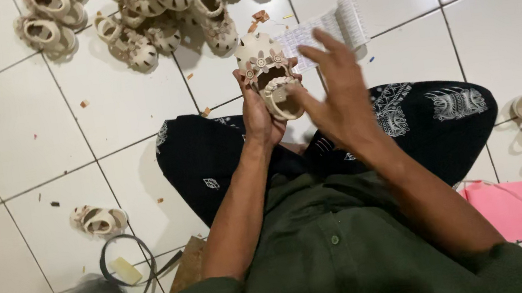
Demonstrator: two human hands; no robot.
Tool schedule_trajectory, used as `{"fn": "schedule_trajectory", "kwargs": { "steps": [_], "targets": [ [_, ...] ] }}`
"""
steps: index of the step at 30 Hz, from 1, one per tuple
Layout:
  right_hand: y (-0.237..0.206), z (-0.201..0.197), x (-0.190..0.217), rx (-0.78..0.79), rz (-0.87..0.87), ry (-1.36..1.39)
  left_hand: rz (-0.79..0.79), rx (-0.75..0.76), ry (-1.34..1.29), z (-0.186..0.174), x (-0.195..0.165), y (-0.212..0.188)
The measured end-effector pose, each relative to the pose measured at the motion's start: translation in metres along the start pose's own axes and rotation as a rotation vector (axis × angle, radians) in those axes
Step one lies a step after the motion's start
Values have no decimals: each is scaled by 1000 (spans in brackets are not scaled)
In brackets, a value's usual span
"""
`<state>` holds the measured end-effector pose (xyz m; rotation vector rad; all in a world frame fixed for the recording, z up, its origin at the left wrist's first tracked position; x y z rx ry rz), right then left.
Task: The person sits on the floor and repeatedly picks up small shoes, peels off a paper label, and sticks it inside the shoe. The person handles the shoes one at a time, turning them over to apply the label, then places them back on the floor.
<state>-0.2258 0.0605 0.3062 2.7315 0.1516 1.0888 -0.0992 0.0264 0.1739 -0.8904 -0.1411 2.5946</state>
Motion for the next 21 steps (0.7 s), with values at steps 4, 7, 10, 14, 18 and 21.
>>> {"fn": "schedule_trajectory", "kwargs": {
  "steps": [4, 7, 10, 14, 18, 21],
  "targets": [
    [-34, -48, 7, -62, 43, 110, -8, 77, -143, 11, -16, -5],
    [-47, -46, 20, -25, -66, 34, -1, 51, -112, 18, -19, -5],
    [-48, -26, 33, 21, -182, -108, 32, 83, -42, 27, -21, -8],
    [-36, 1, 32, 77, -197, -221, -72, -35, -70, 23, -12, -12],
    [-35, 17, 25, 83, -175, -410, 44, 133, -69, 21, -13, -12],
    [-38, 22, 21, 65, -134, -461, 65, 242, -145, 22, -11, -10]
  ]
}}
Point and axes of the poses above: each hand's wrist, its own y-axis towards the middle knuckle, its own z-axis out of the palm, x = y × z, the point moved 5 cm from there along y, towards the middle knuckle, and after that the axes turned 1 degree about z, right-handed, at the moved point
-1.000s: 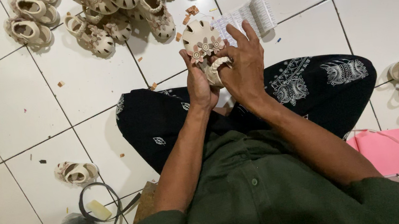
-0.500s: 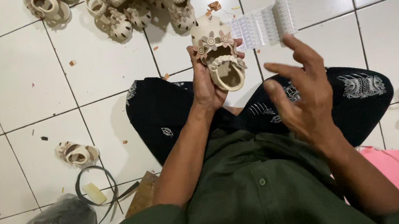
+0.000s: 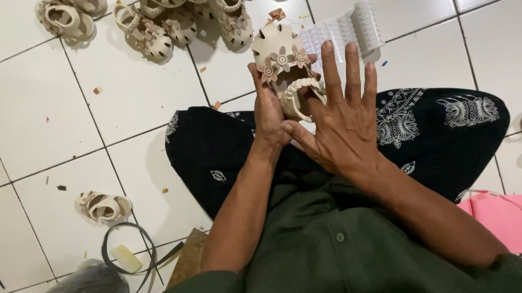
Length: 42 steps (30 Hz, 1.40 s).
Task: The person sits on the floor and repeatedly picks up small shoes, peels off a paper label, and sticks it inside the shoe. The person handles the shoes one at a time, turning them over to apply the label, then places them back on the floor.
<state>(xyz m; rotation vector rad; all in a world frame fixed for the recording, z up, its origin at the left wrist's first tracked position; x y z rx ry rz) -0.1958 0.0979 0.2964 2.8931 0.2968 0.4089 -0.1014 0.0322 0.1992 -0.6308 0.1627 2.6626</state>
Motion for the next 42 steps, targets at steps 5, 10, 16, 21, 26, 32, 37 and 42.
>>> {"fn": "schedule_trajectory", "kwargs": {
  "steps": [5, 10, 16, 21, 26, 32, 37, 42],
  "targets": [
    [6, 2, 6, 23, -95, 92, -167, -257, 13, -12, 11, -2],
    [-9, -29, -22, 62, -19, 425, -117, -97, 58, -8, -2, -1],
    [-12, -25, -9, 24, -32, 321, -146, -158, 38, -9, 6, 1],
    [7, -12, -1, 36, -2, 92, -33, -81, 137, 6, 2, -8],
    [8, -24, -4, -14, 10, 321, -65, -199, 111, 22, -12, 3],
    [-11, -61, 6, -416, -182, 348, -111, -84, -85, 69, -27, 0],
    [-15, -70, 2, -475, -198, 668, -109, -26, -255, 91, -27, -13],
    [-20, -63, -5, -364, -50, 742, -55, 68, -270, 98, -28, -17]
  ]
}}
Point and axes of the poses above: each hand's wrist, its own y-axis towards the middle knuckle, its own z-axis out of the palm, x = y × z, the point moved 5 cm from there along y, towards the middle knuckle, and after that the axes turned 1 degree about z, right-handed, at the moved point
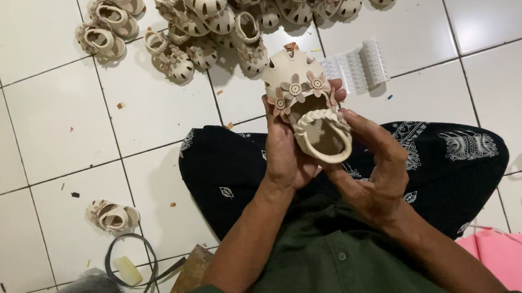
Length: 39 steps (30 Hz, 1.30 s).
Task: The person sits on the floor and repeatedly picks up small shoes, peels off a paper label, and sticks it inside the shoe. The person handles the shoes one at a time, turning them over to apply the label, then places them back on the floor.
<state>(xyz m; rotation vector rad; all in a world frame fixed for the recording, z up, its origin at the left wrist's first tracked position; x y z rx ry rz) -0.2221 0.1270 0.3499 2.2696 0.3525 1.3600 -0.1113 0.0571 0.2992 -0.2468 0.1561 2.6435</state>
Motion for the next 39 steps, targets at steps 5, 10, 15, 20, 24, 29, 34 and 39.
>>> {"fn": "schedule_trajectory", "kwargs": {
  "steps": [5, 10, 15, 20, 24, 29, 34, 39],
  "targets": [
    [-5, 7, -6, -112, 46, 97, 23, -167, 126, -10, -2, -1],
    [-3, 7, -5, -102, 64, 108, 37, -152, 196, -19, -2, -4],
    [0, 8, 0, -55, 0, -171, 50, -270, 271, -37, -1, -3],
    [22, 35, -20, 28, 50, -232, 209, -309, 534, -49, -12, -11],
    [41, 83, -14, 232, -123, -293, 330, -522, 776, -81, -53, -22],
    [51, 140, -12, 429, -77, -225, 368, -998, 687, -176, -204, -42],
    [33, 168, -75, 590, 258, -340, 546, -1220, 610, -265, -386, -60],
    [21, 183, -143, 726, 357, -449, 533, -1469, 1154, -326, -509, -48]
  ]
}}
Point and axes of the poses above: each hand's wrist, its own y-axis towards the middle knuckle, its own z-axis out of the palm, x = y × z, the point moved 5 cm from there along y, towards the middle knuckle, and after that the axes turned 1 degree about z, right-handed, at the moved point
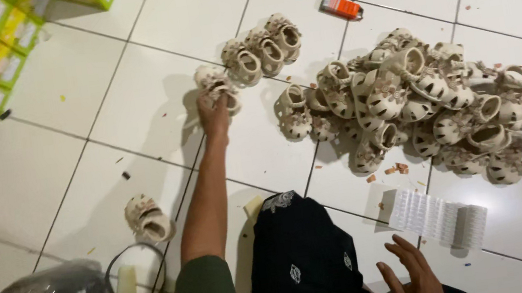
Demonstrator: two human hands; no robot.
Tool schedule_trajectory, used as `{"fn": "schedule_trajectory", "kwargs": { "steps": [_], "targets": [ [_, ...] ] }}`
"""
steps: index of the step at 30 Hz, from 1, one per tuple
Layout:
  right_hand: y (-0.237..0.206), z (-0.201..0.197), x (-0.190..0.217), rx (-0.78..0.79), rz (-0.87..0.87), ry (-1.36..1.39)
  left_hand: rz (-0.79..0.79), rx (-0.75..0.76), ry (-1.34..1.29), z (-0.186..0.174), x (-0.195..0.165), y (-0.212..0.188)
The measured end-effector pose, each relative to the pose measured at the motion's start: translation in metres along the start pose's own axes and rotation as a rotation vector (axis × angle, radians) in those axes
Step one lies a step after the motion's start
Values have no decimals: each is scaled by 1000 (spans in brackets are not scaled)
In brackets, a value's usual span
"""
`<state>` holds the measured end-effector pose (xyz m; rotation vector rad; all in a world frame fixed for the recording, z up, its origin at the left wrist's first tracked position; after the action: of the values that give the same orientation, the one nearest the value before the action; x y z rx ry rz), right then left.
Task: The person sits on the floor and repeatedly picks up small shoes, peels off a paper label, and sticks it inside the shoe. The person handles the shoes one at a time, turning them over to apply the label, then places them back on the floor.
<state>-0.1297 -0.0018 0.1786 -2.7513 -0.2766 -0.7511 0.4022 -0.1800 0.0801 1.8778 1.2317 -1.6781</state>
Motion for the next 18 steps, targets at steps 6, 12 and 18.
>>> {"fn": "schedule_trajectory", "kwargs": {
  "steps": [6, 12, 18],
  "targets": [
    [3, -6, -24, 199, 435, 29, 164, 93, 131, 37, -9, 31],
    [107, -74, 11, -35, 133, 124, 318, 47, 111, 52, -37, -3],
    [291, -135, 77, -198, -120, -471, 53, 367, 165, 67, -26, -124]
  ]
}}
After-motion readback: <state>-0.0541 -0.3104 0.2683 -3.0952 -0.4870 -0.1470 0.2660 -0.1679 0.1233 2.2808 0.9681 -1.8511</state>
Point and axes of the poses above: each hand's wrist, its own y-axis towards the middle knuckle, its own z-axis out of the palm, x = y × z, the point moved 5 cm from there along y, towards the middle knuckle, and after that the axes turned 1 degree about z, right-handed, at the moved point
